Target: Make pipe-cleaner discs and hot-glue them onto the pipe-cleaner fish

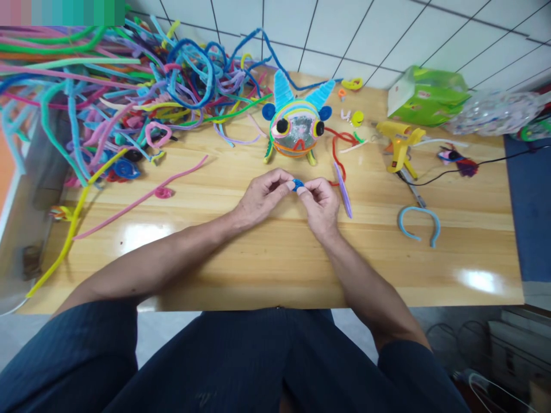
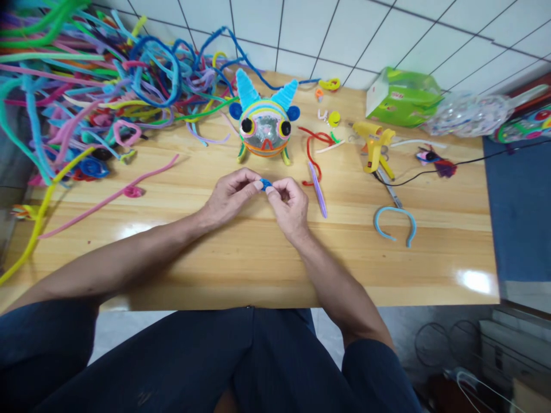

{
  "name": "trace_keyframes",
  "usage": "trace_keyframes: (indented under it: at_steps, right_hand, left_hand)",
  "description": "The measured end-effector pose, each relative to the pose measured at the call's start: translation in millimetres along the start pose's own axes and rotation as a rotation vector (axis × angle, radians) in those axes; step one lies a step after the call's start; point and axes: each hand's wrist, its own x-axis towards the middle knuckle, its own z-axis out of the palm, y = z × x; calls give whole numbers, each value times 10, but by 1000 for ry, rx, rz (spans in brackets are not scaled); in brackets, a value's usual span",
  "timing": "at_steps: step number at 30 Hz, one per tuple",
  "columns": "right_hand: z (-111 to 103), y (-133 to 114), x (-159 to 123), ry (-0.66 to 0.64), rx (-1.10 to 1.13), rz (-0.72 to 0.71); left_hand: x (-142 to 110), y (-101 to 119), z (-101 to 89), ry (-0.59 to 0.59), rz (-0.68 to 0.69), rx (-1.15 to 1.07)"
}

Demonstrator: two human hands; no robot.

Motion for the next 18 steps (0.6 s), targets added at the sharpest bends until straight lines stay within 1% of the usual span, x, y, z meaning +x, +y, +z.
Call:
trace_keyframes:
  at_steps: [18]
  right_hand:
    - [7, -55, 6, -4, -12, 27]
  left_hand:
    - [-11, -4, -13, -11, 2, 58]
